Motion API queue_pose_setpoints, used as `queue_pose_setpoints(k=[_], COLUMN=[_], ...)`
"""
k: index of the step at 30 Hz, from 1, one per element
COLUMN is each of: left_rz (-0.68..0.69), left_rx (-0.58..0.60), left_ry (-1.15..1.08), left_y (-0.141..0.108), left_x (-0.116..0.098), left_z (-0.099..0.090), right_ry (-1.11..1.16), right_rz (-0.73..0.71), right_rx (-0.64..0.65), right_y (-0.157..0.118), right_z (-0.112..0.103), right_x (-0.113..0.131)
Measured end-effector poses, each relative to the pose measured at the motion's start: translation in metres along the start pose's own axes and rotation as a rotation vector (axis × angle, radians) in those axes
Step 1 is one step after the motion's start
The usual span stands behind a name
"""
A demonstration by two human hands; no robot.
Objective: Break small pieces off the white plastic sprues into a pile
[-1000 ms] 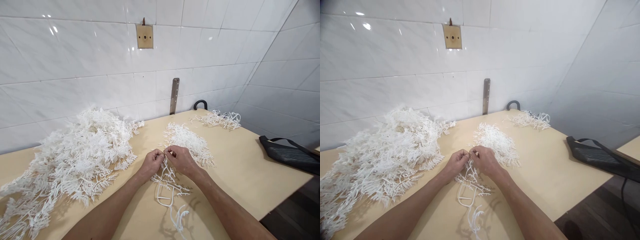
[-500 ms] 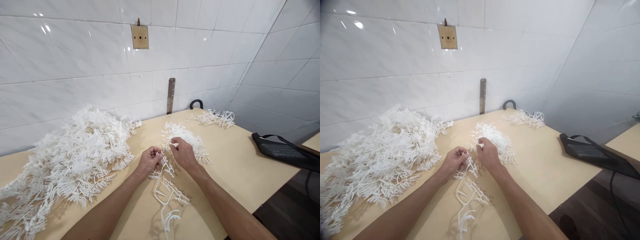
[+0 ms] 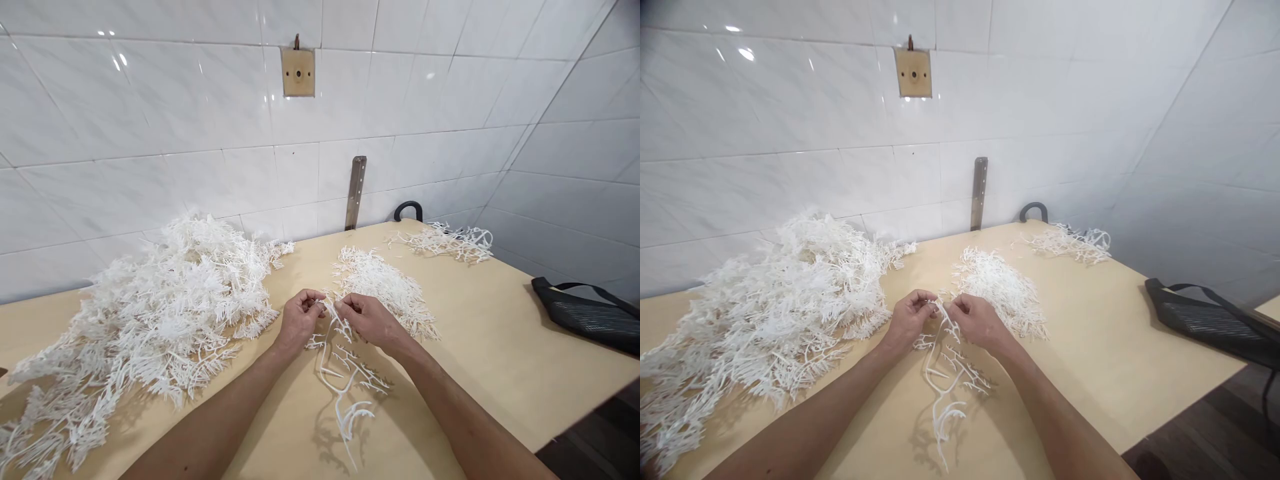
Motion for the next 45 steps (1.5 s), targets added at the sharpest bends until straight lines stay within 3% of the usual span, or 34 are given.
queue_pose_setpoints(k=[6,15,23,30,37,45], left_rz=[0.037,0.144,-0.004,-0.049,-0.098,-0.177], left_rx=[-0.008,-0.139,0.019,0.063,0.086,0.028], left_ry=[0.083,0.206,0.16,0.164,0.08,-0.022], left_y=[-0.001,0.0,-0.004,-0.005,-0.008,-0.007], left_x=[-0.002,-0.006,-0.01,-0.012,-0.014,0.0], left_z=[-0.001,-0.01,-0.001,0.002,0.008,0.004], right_ry=[-0.021,0.039,0.064,-0.025,-0.266,-0.224], right_rz=[-0.041,0.037,0.056,-0.048,-0.352,-0.362], right_rx=[0.069,-0.02,-0.064,-0.159,-0.354,-0.243], right_y=[0.0,0.002,0.005,-0.002,-0.015,-0.018], right_z=[0.009,0.003,0.004,0.007,0.017,0.025], right_x=[0.001,-0.003,-0.009,0.001,0.016,0.02])
Point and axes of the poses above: each hand's wrist, its own y-axis towards the middle knuckle, its own z-axis out of the palm, x = y × z, the point moved 5 cm from there along y, towards the middle knuckle, and after that the axes turned 15 degrees about z, right-handed, at the moved point
